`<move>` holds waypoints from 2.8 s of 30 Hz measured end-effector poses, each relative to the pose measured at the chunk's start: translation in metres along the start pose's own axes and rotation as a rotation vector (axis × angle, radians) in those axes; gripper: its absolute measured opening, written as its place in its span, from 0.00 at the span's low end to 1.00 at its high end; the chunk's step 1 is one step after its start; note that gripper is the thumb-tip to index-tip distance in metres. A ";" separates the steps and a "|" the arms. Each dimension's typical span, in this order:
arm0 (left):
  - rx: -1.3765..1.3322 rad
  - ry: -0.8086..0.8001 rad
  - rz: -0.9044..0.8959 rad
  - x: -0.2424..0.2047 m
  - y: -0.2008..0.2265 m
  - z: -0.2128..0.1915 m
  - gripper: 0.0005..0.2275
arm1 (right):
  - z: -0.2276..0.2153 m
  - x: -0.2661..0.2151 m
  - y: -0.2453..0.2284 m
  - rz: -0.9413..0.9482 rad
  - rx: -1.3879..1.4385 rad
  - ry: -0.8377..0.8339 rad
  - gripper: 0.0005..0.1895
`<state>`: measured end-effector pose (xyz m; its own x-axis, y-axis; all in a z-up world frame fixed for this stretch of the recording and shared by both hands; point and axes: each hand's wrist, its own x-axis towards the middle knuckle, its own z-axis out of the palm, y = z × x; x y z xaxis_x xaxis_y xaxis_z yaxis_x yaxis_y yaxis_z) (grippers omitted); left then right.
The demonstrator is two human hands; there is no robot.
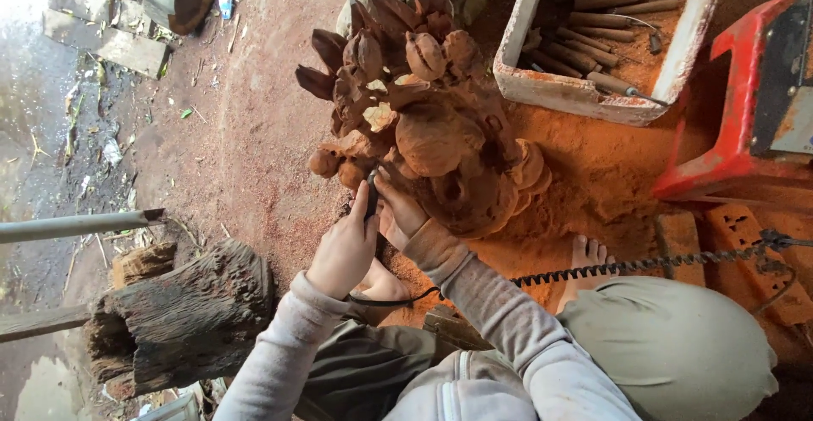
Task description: The person carves intricate details into a wooden sculpture using a handheld rotary tool while sitting on the floor.
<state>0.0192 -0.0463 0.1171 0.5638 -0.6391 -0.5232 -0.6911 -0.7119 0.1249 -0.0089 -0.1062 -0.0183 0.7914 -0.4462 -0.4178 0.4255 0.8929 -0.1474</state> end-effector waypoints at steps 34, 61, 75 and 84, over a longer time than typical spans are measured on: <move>0.135 0.051 0.039 -0.002 0.010 0.002 0.28 | -0.004 -0.003 0.006 0.089 0.161 -0.036 0.18; -0.138 0.048 0.001 0.002 0.020 0.021 0.33 | -0.030 0.012 0.001 0.017 0.162 -0.152 0.25; -0.104 0.084 0.095 0.000 0.003 0.021 0.34 | -0.010 0.008 -0.001 -0.259 0.060 -0.088 0.13; -0.107 0.088 0.092 0.005 -0.009 0.035 0.34 | -0.038 0.018 0.011 -0.165 0.039 -0.096 0.11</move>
<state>0.0123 -0.0331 0.0834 0.5412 -0.7225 -0.4303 -0.6918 -0.6734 0.2606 -0.0066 -0.1025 -0.0619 0.7470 -0.5917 -0.3031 0.5681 0.8049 -0.1714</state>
